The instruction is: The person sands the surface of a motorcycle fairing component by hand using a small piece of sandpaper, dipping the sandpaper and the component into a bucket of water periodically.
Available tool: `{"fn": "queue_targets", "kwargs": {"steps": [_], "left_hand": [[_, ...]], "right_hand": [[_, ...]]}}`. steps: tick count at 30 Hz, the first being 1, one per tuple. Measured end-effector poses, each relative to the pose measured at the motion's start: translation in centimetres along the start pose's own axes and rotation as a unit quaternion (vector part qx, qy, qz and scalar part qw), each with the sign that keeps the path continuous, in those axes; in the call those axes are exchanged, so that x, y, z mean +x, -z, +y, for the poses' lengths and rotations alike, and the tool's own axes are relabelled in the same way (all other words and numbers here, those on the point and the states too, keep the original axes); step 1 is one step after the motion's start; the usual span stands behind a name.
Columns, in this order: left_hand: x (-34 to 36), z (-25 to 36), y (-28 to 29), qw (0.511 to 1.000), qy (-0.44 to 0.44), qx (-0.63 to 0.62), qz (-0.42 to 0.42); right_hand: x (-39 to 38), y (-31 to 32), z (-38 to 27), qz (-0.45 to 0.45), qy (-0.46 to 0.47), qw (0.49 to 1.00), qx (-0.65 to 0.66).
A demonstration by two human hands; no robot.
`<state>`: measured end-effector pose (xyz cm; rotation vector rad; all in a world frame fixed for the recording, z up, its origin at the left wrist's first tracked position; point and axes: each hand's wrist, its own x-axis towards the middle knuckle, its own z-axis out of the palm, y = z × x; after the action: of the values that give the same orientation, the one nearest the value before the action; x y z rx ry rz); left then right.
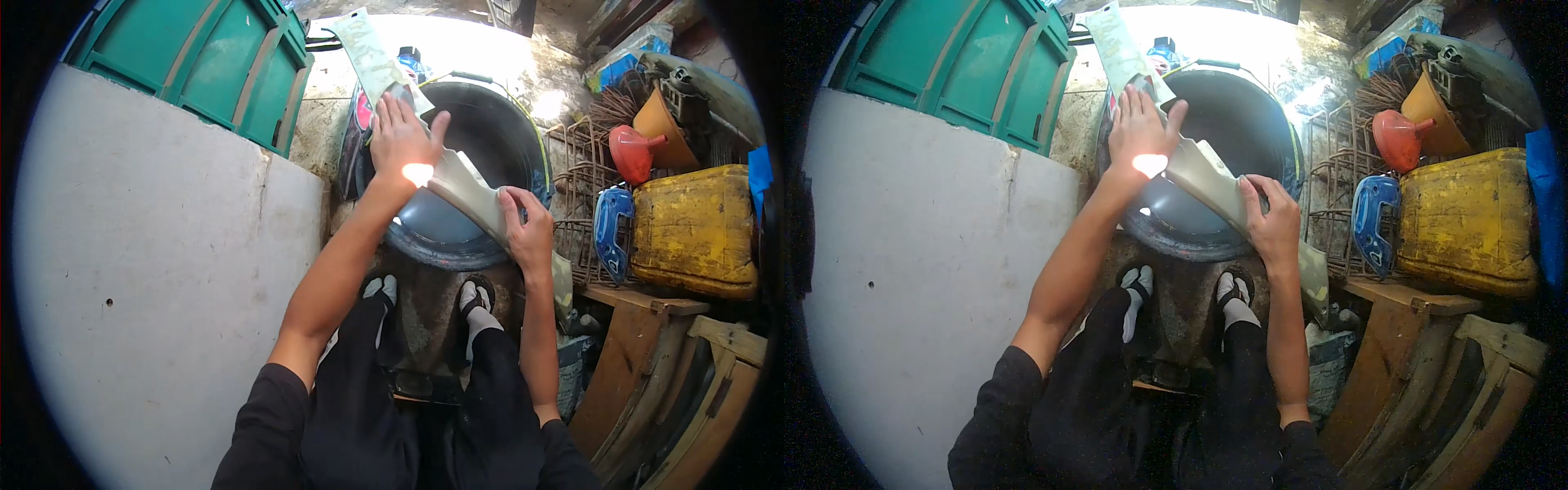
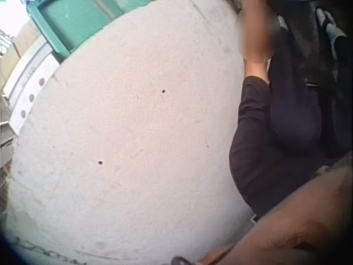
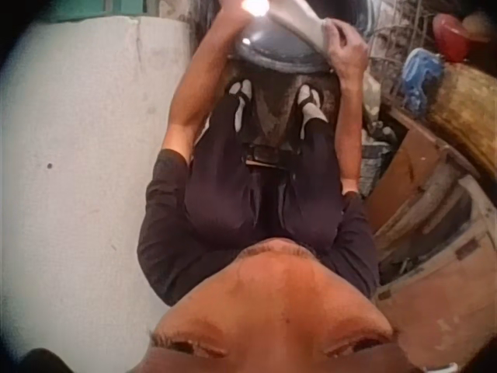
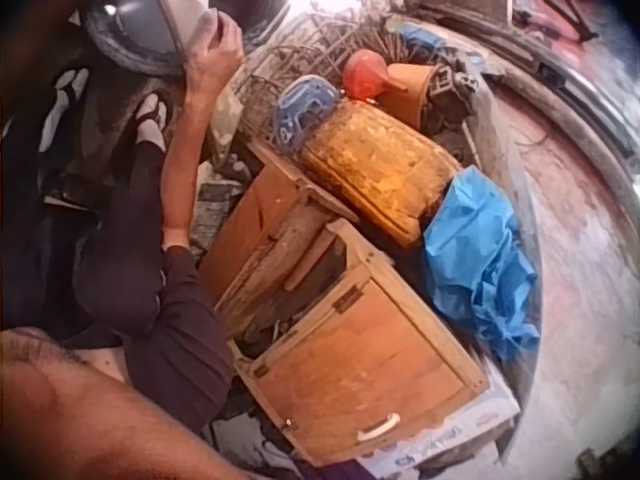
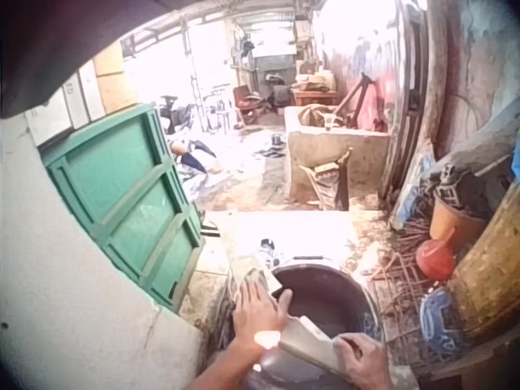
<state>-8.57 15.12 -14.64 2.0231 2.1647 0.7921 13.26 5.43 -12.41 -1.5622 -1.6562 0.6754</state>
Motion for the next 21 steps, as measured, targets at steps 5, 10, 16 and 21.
{"fn": "queue_targets", "kwargs": {"steps": [5,10,16,21], "left_hand": [[-7.1,4.3,1.3,0.995,-0.031,0.087,-0.044],[-2.9,0.4,0.0,0.998,-0.009,0.065,-0.002],[-8.8,5.0,4.2,0.986,-0.089,0.075,-0.117],[-4.0,-0.5,1.6,0.997,-0.017,0.067,0.018]], "right_hand": [[-0.3,0.6,0.2,-0.009,0.005,0.999,-0.038],[-0.3,0.1,-0.2,-0.022,0.006,0.999,-0.038],[-0.2,0.3,0.6,0.0,-0.003,1.0,-0.019],[-0.1,0.2,0.4,0.0,0.006,1.0,-0.013]]}}
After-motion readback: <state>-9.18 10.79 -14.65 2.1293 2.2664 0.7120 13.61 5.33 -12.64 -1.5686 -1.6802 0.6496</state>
